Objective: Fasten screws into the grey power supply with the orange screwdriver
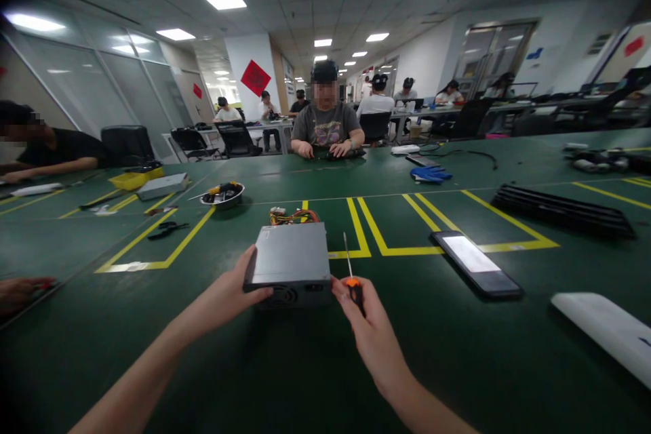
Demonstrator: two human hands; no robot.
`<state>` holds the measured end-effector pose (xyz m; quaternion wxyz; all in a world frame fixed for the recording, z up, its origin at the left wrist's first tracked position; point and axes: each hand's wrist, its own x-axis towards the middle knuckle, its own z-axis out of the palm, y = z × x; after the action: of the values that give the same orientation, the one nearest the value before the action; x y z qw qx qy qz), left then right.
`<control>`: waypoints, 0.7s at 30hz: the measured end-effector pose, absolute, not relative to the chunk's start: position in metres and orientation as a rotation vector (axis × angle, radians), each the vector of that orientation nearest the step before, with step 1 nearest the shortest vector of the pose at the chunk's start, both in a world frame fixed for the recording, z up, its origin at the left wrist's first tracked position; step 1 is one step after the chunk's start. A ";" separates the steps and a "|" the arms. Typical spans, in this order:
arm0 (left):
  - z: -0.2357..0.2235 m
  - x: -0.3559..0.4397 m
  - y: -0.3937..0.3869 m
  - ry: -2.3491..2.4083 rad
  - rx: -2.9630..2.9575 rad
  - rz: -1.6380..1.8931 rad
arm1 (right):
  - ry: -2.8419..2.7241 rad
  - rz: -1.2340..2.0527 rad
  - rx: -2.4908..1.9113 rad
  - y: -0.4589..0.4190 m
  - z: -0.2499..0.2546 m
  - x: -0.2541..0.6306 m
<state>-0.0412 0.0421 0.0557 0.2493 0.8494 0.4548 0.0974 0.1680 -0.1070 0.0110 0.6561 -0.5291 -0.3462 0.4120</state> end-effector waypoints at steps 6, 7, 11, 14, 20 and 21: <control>0.073 -0.037 0.033 1.306 2.261 0.404 | -0.751 0.836 -1.182 -0.116 0.034 0.172; 0.075 -0.037 0.031 1.306 2.287 0.435 | -0.744 0.830 -1.181 -0.117 0.037 0.173; 0.075 -0.034 0.023 1.246 2.448 0.509 | -0.736 0.808 -1.191 -0.120 0.037 0.177; 0.071 -0.032 0.018 1.203 2.556 0.510 | -0.726 0.793 -1.211 -0.122 0.030 0.180; 0.057 -0.027 0.017 1.210 2.608 0.490 | -0.754 0.818 -1.239 -0.120 0.017 0.181; 0.054 -0.026 0.018 1.204 2.610 0.497 | -0.766 0.819 -1.242 -0.118 0.016 0.182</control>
<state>-0.0263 0.0176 0.0545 0.1119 0.8891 0.4103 0.1693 0.1815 -0.1179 0.0162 0.6699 -0.5512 -0.3397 0.3634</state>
